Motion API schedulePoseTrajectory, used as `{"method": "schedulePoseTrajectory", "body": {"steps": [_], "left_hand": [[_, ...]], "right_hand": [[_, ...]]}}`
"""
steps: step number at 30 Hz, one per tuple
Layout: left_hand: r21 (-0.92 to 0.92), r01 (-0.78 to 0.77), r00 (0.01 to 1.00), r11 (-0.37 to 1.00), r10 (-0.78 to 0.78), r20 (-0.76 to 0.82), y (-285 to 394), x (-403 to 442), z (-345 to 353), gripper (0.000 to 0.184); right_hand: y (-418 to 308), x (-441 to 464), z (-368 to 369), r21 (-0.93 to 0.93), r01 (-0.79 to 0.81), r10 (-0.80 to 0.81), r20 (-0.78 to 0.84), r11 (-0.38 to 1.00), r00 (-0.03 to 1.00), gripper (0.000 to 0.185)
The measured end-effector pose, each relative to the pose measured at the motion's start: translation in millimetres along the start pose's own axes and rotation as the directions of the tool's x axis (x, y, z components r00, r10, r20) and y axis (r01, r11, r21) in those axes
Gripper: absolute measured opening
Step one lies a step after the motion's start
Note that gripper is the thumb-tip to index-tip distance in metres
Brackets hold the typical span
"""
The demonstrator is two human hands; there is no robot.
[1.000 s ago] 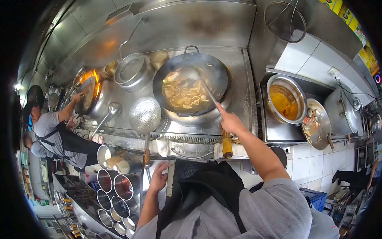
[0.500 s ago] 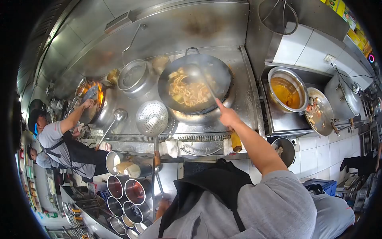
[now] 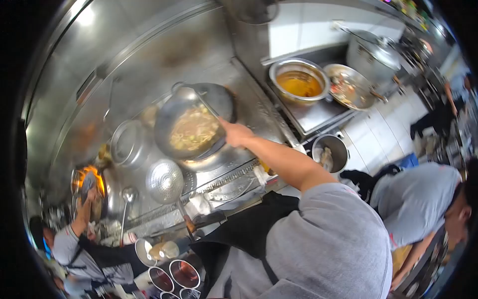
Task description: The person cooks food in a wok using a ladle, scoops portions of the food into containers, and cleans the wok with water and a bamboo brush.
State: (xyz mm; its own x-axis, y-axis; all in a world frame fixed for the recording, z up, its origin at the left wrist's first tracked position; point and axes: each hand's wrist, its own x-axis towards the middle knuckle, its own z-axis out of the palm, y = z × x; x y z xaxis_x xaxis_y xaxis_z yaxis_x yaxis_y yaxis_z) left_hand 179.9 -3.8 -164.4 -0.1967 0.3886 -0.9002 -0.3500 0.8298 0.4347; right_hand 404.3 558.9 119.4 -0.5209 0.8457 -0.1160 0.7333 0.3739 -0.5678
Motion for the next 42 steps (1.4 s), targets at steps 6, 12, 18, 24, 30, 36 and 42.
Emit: {"method": "schedulePoseTrajectory", "body": {"steps": [6, 12, 18, 24, 30, 36, 42], "left_hand": [[0.093, -0.033, 0.999, 0.995, 0.031, 0.018, 73, 18, -21, 0.037], [0.141, -0.062, 0.997, 0.988, 0.056, 0.047, 88, 17, -37, 0.038], [0.150, -0.019, 0.999, 0.988, 0.013, 0.041, 71, 11, -46, 0.039], [0.152, 0.006, 1.000, 0.988, -0.009, 0.016, 59, 0, -55, 0.040], [0.163, 0.006, 1.000, 0.987, -0.006, -0.002, 58, -9, -58, 0.041], [0.154, -0.010, 0.999, 0.988, 0.015, -0.037, 62, -26, -60, 0.042], [0.164, 0.008, 0.998, 0.987, 0.002, -0.063, 68, -35, -59, 0.044]], "right_hand": [[-15, -23, 34, 0.166, -0.225, 0.191, 0.201, 0.960, 0.961, 0.085], [-7, -59, -4, 0.458, -0.029, -0.076, 0.209, 0.888, 0.975, 0.084], [5, -46, 6, 0.141, -0.069, 0.082, -0.093, 0.988, 0.992, 0.086], [-16, -77, 27, 0.550, -0.227, 0.081, 0.277, 0.803, 0.957, 0.085], [-13, -78, -14, 0.703, -0.158, -0.046, 0.263, 0.693, 0.964, 0.085], [-31, -34, -23, 0.280, -0.165, 0.153, 0.062, 0.946, 0.986, 0.085], [-33, -25, 20, 0.151, -0.190, 0.154, 0.223, 0.970, 0.963, 0.091]]}}
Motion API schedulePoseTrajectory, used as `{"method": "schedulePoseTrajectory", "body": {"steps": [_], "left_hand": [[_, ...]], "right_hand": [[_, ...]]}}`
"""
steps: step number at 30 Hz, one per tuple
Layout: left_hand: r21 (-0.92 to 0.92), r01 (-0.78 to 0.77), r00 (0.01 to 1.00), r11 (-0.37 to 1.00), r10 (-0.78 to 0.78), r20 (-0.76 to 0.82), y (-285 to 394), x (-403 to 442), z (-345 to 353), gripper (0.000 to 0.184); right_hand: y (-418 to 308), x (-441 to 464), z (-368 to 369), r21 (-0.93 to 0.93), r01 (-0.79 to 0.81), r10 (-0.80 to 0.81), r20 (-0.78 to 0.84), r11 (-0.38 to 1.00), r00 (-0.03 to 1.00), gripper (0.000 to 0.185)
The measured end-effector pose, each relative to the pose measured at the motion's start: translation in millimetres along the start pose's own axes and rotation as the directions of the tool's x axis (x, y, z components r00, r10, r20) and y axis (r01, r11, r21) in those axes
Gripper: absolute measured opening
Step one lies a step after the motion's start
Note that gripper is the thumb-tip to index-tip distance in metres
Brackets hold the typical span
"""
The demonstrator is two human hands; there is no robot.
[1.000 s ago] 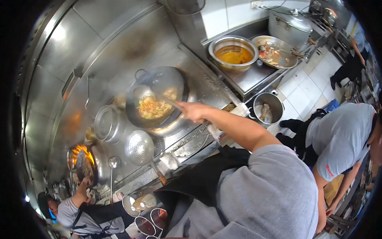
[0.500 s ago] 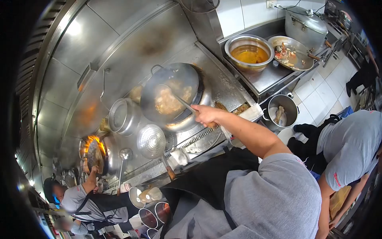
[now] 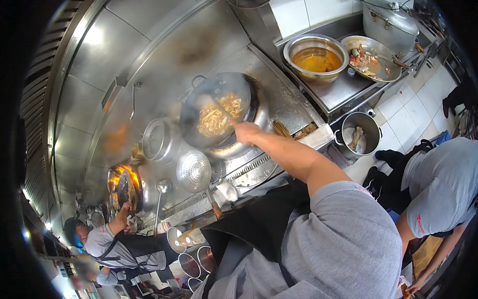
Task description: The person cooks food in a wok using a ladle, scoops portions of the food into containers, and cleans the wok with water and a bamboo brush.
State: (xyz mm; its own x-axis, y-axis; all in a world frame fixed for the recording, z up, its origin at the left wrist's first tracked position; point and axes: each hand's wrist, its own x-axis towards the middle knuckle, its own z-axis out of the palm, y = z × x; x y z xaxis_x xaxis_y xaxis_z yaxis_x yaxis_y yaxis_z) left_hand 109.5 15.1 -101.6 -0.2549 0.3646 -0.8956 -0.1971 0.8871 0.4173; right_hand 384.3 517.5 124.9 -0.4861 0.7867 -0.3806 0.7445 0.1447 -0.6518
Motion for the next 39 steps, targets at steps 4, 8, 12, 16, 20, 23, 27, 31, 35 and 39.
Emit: {"method": "schedulePoseTrajectory", "body": {"steps": [4, 8, 12, 16, 20, 23, 27, 31, 35, 39], "left_hand": [[-0.003, -0.003, 1.000, 1.000, 0.003, -0.001, 2, 4, 7, 0.044], [-0.007, -0.019, 1.000, 1.000, 0.019, 0.012, 2, 9, 25, 0.045], [0.005, -0.042, 0.998, 0.999, 0.042, 0.036, -8, 14, 44, 0.046], [0.045, -0.052, 0.997, 0.998, 0.049, 0.054, -30, 18, 49, 0.047], [0.084, -0.050, 0.997, 0.995, 0.045, 0.062, -46, 27, 47, 0.048], [0.101, -0.046, 0.998, 0.994, 0.041, 0.055, -50, 37, 43, 0.048], [0.036, -0.006, 1.000, 0.999, 0.005, 0.026, -32, 51, 48, 0.049], [-0.078, -0.030, 0.999, 0.996, 0.032, 0.017, 23, 34, 72, 0.048], [-0.042, -0.061, 0.998, 0.997, 0.061, 0.017, 71, 20, 92, 0.046], [-0.032, -0.095, 0.995, 0.995, 0.096, 0.036, 86, 20, 100, 0.044]], "right_hand": [[19, -13, 14, -0.285, 0.228, -0.223, 0.049, 0.931, 0.974, 0.088], [50, -53, -36, -0.534, 0.318, -0.252, 0.195, 0.784, 0.948, 0.073], [113, -46, -97, -0.747, 0.293, -0.262, 0.164, 0.597, 0.951, 0.068], [123, -66, -151, -0.794, 0.251, -0.371, 0.034, 0.554, 0.928, 0.078], [75, -141, -197, -0.749, 0.218, -0.382, -0.050, 0.625, 0.923, 0.075], [49, -181, -225, -0.770, 0.155, -0.251, -0.007, 0.619, 0.968, 0.071], [59, -150, -191, -0.777, 0.195, -0.160, 0.123, 0.598, 0.980, 0.075], [76, -89, -115, -0.658, 0.183, -0.115, 0.145, 0.731, 0.983, 0.077], [64, -39, -73, -0.607, 0.255, -0.234, 0.116, 0.752, 0.965, 0.080], [78, 54, -73, -0.506, 0.307, -0.286, 0.121, 0.806, 0.951, 0.081]]}}
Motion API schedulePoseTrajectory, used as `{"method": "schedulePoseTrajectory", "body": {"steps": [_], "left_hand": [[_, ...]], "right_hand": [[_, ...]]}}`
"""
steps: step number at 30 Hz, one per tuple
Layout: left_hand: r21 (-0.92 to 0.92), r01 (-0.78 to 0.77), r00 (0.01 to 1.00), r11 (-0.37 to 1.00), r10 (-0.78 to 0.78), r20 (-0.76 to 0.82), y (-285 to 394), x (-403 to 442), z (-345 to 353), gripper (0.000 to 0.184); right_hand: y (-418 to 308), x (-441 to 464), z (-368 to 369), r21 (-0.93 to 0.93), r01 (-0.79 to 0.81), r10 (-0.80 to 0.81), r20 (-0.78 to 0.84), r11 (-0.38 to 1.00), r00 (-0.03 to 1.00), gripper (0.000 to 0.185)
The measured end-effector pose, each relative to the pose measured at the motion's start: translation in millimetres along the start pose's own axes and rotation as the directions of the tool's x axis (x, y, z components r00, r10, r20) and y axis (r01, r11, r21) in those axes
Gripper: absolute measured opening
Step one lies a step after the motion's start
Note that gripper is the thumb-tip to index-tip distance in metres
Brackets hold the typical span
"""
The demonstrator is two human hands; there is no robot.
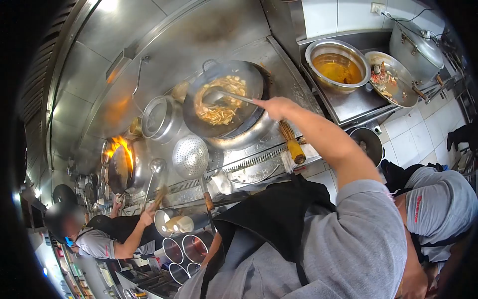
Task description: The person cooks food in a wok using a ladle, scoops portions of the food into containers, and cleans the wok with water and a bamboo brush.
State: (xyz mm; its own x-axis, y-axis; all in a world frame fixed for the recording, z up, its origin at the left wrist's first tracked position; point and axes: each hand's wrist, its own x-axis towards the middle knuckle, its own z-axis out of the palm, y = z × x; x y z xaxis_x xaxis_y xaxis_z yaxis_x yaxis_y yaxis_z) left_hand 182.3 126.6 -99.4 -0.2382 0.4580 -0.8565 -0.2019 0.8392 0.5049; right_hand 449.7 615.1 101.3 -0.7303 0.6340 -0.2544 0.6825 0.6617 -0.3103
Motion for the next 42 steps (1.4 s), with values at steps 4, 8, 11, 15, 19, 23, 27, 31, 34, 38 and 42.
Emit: {"method": "schedulePoseTrajectory", "body": {"steps": [4, 8, 11, 15, 19, 23, 27, 31, 34, 38, 42], "left_hand": [[-0.018, -0.005, 1.000, 1.000, 0.005, 0.015, -24, 9, -6, 0.042], [-0.048, 0.029, 0.999, 0.998, -0.027, 0.034, -73, 15, -21, 0.040], [-0.047, 0.053, 0.997, 0.997, -0.050, 0.062, -104, 22, -34, 0.038], [-0.048, 0.068, 0.994, 0.997, -0.063, 0.093, -127, 25, -46, 0.037], [-0.053, 0.057, 0.994, 0.997, -0.051, 0.098, -130, 26, -58, 0.035], [-0.071, 0.044, 0.993, 0.997, -0.036, 0.109, -133, 26, -60, 0.033], [-0.071, 0.020, 0.990, 0.997, -0.010, 0.139, -138, 27, -67, 0.031], [-0.129, -0.024, 0.977, 0.991, 0.050, 0.206, -155, 29, -70, 0.030], [-0.198, -0.051, 0.957, 0.979, 0.104, 0.272, -168, 28, -76, 0.029], [-0.034, -0.022, 0.992, 0.999, 0.026, 0.123, -172, 16, -72, 0.030], [0.090, -0.196, 0.973, 0.977, 0.182, 0.142, -221, 52, -78, 0.030]], "right_hand": [[-27, -1, 50, 0.241, -0.190, 0.216, -0.085, 0.952, 0.973, 0.084], [-122, -76, 32, 0.646, -0.391, 0.318, 0.234, 0.655, 0.919, 0.085], [-119, -65, 39, 0.967, -0.253, 0.009, 0.253, -0.012, 0.967, 0.080], [-91, -16, 28, 0.950, -0.278, 0.022, 0.284, -0.142, 0.959, 0.079], [-102, -9, 74, 0.677, -0.202, 0.248, 0.030, 0.708, 0.968, 0.084], [-119, -65, 61, 0.781, -0.213, 0.220, 0.099, 0.587, 0.970, 0.083], [-90, -51, 9, 0.954, -0.242, 0.068, 0.234, 0.175, 0.970, 0.079], [-101, -29, 29, 0.619, -0.071, 0.236, -0.189, 0.782, 0.953, 0.083], [-148, -61, 7, 0.488, -0.430, 0.448, 0.086, 0.760, 0.890, 0.082], [-113, -45, 82, 0.637, -0.175, 0.256, -0.036, 0.750, 0.966, 0.078], [-64, -77, 81, 0.315, -0.062, 0.116, -0.158, 0.947, 0.981, 0.077]]}}
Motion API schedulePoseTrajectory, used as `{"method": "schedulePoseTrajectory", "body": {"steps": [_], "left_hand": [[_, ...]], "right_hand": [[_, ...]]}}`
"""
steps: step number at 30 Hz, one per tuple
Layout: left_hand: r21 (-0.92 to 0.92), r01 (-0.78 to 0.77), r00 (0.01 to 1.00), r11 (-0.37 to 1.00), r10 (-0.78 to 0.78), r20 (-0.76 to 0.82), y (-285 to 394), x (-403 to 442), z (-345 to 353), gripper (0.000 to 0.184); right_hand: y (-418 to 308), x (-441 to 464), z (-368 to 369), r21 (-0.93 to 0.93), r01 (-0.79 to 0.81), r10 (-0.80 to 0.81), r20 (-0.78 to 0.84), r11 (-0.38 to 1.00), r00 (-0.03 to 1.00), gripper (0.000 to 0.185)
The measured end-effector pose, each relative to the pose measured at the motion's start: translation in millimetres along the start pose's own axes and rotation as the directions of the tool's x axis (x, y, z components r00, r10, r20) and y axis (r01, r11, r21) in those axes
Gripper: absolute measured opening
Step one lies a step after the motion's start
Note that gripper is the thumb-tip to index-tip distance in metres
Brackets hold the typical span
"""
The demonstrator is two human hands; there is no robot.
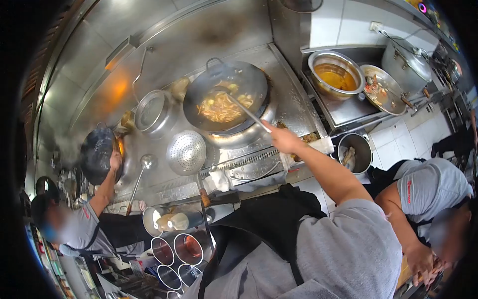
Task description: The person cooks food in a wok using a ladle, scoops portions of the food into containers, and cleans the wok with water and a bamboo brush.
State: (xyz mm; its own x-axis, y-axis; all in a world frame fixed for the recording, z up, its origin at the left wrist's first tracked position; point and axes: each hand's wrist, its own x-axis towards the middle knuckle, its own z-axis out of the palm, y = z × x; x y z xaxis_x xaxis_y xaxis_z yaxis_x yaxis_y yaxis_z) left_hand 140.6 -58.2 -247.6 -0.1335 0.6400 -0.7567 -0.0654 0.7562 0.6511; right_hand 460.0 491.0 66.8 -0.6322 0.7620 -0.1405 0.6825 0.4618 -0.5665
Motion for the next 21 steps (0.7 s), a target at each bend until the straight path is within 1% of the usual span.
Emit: {"method": "schedulePoseTrajectory", "body": {"steps": [1, 2, 3, 4, 5, 6, 7, 8, 9, 10, 11, 12, 13, 14, 15, 16, 17, 18, 19, 20, 21], "left_hand": [[0.455, -0.431, 0.902, 0.779, 0.384, 0.196, -9, 4, -1, 0.032], [0.730, -0.648, 0.628, 0.215, 0.693, 0.353, -13, 5, 0, 0.035], [0.446, -0.412, 0.905, 0.795, 0.415, 0.096, -17, -6, 5, 0.034], [0.187, -0.133, 0.990, 0.973, 0.140, -0.025, -5, -17, 12, 0.033], [0.029, 0.065, 0.994, 0.997, -0.062, -0.089, 6, -30, 17, 0.032], [-0.030, 0.157, 0.980, 0.987, -0.160, -0.121, 21, -40, 22, 0.031], [-0.033, 0.199, 0.969, 0.979, -0.202, -0.145, 29, -45, 27, 0.030], [-0.048, 0.253, 0.952, 0.966, -0.257, -0.167, 33, -49, 35, 0.029], [-0.050, 0.300, 0.934, 0.953, -0.304, -0.190, 35, -55, 42, 0.028], [-0.016, 0.335, 0.921, 0.942, -0.331, -0.207, 37, -58, 49, 0.027], [0.003, 0.357, 0.911, 0.934, -0.347, -0.221, 40, -59, 60, 0.027], [0.007, 0.348, 0.911, 0.938, -0.336, -0.238, 43, -58, 72, 0.026], [-0.099, 0.188, 0.952, 0.977, -0.206, -0.227, 20, -40, 78, 0.022], [-0.108, 0.185, 0.935, 0.977, -0.209, -0.287, 33, -43, 89, 0.026], [-0.116, 0.181, 0.915, 0.977, -0.210, -0.346, 52, -47, 101, 0.031], [-0.124, 0.175, 0.891, 0.977, -0.211, -0.403, 73, -51, 112, 0.036], [-0.028, 0.135, 0.897, 0.990, -0.134, -0.420, 90, -57, 120, 0.036], [-0.094, 0.233, 0.891, 0.968, -0.251, -0.377, 114, -64, 121, 0.029], [0.212, -0.055, 0.837, 0.976, 0.161, -0.522, 76, -45, 137, 0.028], [0.365, -0.152, 0.753, 0.919, 0.347, -0.560, 57, -42, 150, 0.029], [0.523, -0.202, 0.635, 0.828, 0.517, -0.573, 39, -38, 162, 0.029]], "right_hand": [[3, -19, -8, -0.167, -0.013, 0.010, -0.021, 0.986, 1.000, 0.077], [-4, -36, -27, -0.242, -0.115, 0.125, 0.026, 0.963, 0.992, 0.077], [18, -44, -22, -0.288, -0.160, 0.162, -0.015, 0.944, 0.987, 0.077], [33, -54, -26, -0.268, -0.213, 0.216, -0.020, 0.939, 0.976, 0.078], [56, -57, -23, -0.272, -0.233, 0.233, -0.032, 0.934, 0.972, 0.079], [42, -62, -42, -0.282, -0.250, 0.259, -0.008, 0.926, 0.966, 0.077], [44, -64, -49, -0.180, -0.138, 0.126, -0.078, 0.974, 0.989, 0.074], [48, -61, -56, -0.035, -0.008, 0.004, -0.107, 0.999, 0.994, 0.074], [21, -63, -71, 0.226, -0.072, 0.083, -0.037, 0.972, 0.996, 0.076], [-5, -66, -85, 0.462, -0.157, 0.160, 0.033, 0.873, 0.987, 0.078], [6, -60, -85, 0.688, -0.117, 0.074, 0.092, 0.716, 0.993, 0.075], [-4, -55, -91, 0.885, -0.164, 0.082, 0.143, 0.436, 0.986, 0.074], [3, -48, -100, 0.948, -0.168, 0.025, 0.167, 0.271, 0.986, 0.070], [20, -36, -102, 0.980, -0.175, 0.017, 0.174, 0.099, 0.985, 0.071], [32, -18, -103, 0.978, -0.208, -0.029, 0.209, 0.030, 0.977, 0.071], [23, -5, -96, 0.947, -0.175, 0.039, 0.171, 0.270, 0.985, 0.072], [40, 15, -72, 0.643, -0.036, 0.007, 0.048, 0.765, 0.999, 0.073], [49, 25, -63, 0.645, -0.034, -0.008, 0.062, 0.764, 0.998, 0.073], [58, 36, -55, 0.647, -0.032, -0.022, 0.076, 0.762, 0.997, 0.073], [66, 46, -46, 0.649, -0.030, -0.037, 0.090, 0.760, 0.995, 0.073], [62, 47, -39, 0.657, -0.020, -0.045, 0.083, 0.753, 0.996, 0.068]]}}
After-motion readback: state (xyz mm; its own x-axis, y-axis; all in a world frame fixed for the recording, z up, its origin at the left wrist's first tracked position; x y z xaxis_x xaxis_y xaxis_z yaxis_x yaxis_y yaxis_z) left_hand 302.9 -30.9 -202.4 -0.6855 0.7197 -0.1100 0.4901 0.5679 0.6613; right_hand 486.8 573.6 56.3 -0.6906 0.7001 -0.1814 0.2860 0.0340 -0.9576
